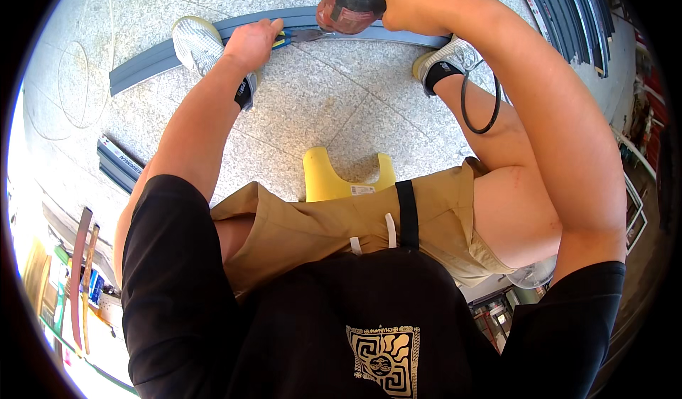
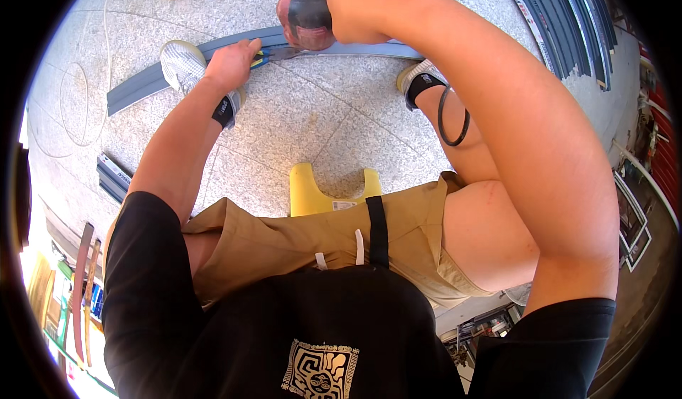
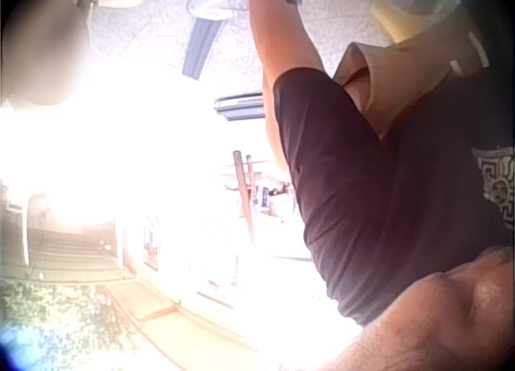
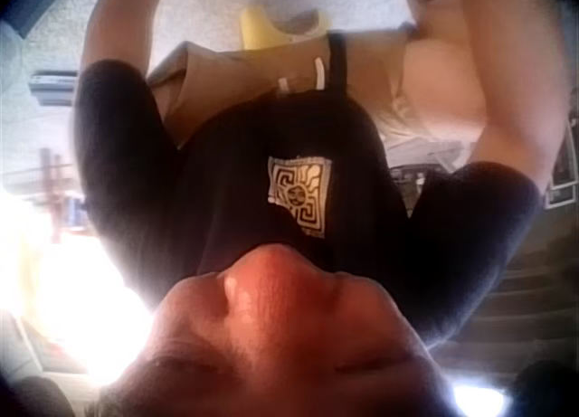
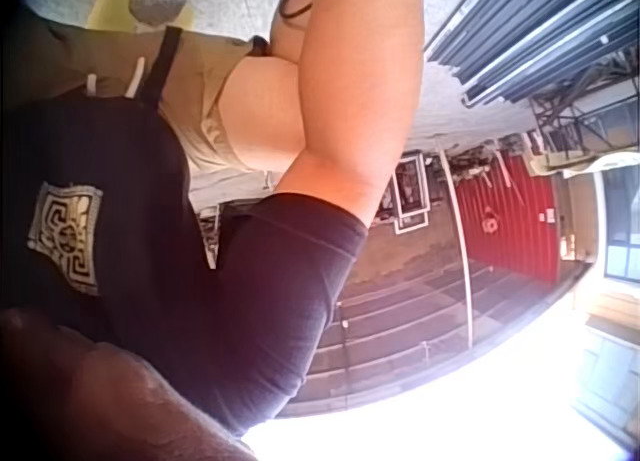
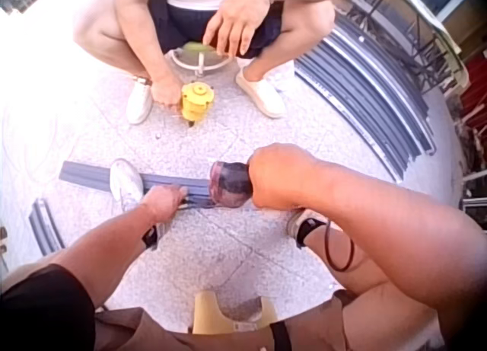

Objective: The person uses pliers to hold a small metal bracket and then uses a power drill to create a hole in a curved metal strip while an assistant holds it in place.

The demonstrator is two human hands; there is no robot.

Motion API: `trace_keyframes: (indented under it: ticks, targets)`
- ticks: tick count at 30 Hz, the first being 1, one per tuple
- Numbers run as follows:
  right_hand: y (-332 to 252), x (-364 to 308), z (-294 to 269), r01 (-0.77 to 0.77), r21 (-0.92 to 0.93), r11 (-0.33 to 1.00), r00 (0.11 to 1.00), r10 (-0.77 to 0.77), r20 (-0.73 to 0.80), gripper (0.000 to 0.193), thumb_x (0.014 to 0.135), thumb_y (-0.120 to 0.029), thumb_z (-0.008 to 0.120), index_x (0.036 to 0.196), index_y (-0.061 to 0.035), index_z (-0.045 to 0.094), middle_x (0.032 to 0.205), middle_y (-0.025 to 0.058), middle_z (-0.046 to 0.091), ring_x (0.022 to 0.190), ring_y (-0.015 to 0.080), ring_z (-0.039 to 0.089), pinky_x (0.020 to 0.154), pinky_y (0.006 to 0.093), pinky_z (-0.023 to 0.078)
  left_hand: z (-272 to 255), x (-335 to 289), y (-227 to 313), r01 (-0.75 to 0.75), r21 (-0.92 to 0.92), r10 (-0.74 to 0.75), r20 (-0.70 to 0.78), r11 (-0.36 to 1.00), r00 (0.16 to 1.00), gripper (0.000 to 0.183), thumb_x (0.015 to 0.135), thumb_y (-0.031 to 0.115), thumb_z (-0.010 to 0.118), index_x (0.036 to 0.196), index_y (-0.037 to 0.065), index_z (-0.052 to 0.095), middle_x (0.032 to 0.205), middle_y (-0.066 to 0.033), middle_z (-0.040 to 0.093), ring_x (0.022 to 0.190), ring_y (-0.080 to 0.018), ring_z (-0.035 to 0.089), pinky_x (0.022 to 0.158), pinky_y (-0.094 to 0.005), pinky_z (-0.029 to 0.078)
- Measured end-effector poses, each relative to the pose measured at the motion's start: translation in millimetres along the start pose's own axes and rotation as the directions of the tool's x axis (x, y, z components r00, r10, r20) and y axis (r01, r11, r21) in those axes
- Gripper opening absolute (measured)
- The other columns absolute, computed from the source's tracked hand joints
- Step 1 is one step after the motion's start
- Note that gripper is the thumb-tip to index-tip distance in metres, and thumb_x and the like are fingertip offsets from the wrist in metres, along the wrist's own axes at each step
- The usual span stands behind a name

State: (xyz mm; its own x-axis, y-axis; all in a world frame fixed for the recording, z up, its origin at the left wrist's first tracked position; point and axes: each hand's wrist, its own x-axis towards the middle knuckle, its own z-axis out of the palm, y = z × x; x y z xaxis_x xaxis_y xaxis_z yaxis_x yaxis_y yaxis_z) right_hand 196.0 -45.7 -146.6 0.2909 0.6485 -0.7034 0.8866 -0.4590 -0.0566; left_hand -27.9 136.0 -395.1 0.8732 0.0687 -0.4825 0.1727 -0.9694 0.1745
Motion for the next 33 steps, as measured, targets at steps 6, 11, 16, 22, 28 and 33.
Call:
trace_keyframes:
  ticks: [6, 11, 16, 22, 28, 33]
  targets:
    - [-1, 13, -1, -0.032, -0.025, 0.999, 0.998, 0.033, 0.044, 0.025, 0.081, -0.023, 0.073, 0.093, -0.0033, 0.083, 0.097, 0.0254, 0.078, 0.095, 0.0409, 0.077, 0.088, 0.0492, 0.061, -1, -2, -1, -0.018, -0.001, 0.018, -0.013, 1.0, 1.0, 0.032, 0.095, 0.004, 0.067, 0.125, 0.01, 0.058, 0.115, -0.0165, 0.071, 0.108, -0.0362, 0.074, 0.088, -0.0469, 0.062]
    - [-3, 13, 1, -0.024, -0.055, 0.998, 0.999, 0.026, 0.02, 0.026, 0.082, -0.024, 0.073, 0.093, -0.003, 0.083, 0.098, 0.0254, 0.078, 0.096, 0.0408, 0.077, 0.088, 0.049, 0.061, 0, -2, 1, -0.024, -0.016, 0.023, -0.03, 1.0, 0.999, 0.031, 0.095, 0.004, 0.066, 0.125, 0.011, 0.058, 0.114, -0.0162, 0.071, 0.107, -0.0365, 0.074, 0.087, -0.0472, 0.062]
    - [-7, 9, 0, -0.041, -0.031, 0.999, 0.999, 0.041, -0.006, 0.026, 0.082, -0.024, 0.073, 0.095, -0.0025, 0.082, 0.1, 0.0254, 0.078, 0.098, 0.0402, 0.077, 0.089, 0.0485, 0.061, 2, -2, 0, -0.021, -0.017, 0.02, -0.052, 1.0, 0.998, 0.03, 0.096, 0.005, 0.065, 0.125, 0.011, 0.058, 0.114, -0.0163, 0.071, 0.107, -0.0366, 0.074, 0.087, -0.0478, 0.061]
    - [-9, 7, -2, -0.058, -0.032, 0.998, 0.998, 0.058, 0.004, 0.026, 0.082, -0.023, 0.073, 0.094, -0.0018, 0.082, 0.1, 0.0258, 0.078, 0.098, 0.0402, 0.077, 0.089, 0.0484, 0.061, 6, -2, -2, -0.03, -0.036, 0.026, -0.095, 0.999, 0.995, 0.026, 0.095, 0.005, 0.063, 0.12, 0.01, 0.059, 0.108, -0.0164, 0.07, 0.101, -0.039, 0.074, 0.084, -0.0504, 0.06]
    - [-7, 8, 0, -0.038, -0.027, 0.999, 0.999, 0.038, -0.015, 0.026, 0.082, -0.023, 0.072, 0.094, -0.0017, 0.082, 0.1, 0.0259, 0.078, 0.098, 0.04, 0.077, 0.089, 0.0484, 0.061, -1, -2, 1, 0.0, -0.015, 0.0, -0.026, 1.0, 1.0, 0.033, 0.095, 0.002, 0.066, 0.126, 0.011, 0.059, 0.116, -0.0167, 0.071, 0.11, -0.0359, 0.074, 0.089, -0.0465, 0.061]
    - [-7, 8, 0, -0.037, -0.025, 0.999, 0.999, 0.036, -0.011, 0.026, 0.082, -0.023, 0.072, 0.094, -0.0018, 0.082, 0.1, 0.0256, 0.078, 0.099, 0.0397, 0.077, 0.09, 0.0481, 0.061, -4, -2, 3, 0.004, -0.024, -0.004, -0.009, 1.0, 1.0, 0.033, 0.094, 0.002, 0.066, 0.125, 0.01, 0.059, 0.115, -0.0165, 0.071, 0.11, -0.0362, 0.073, 0.089, -0.0465, 0.061]
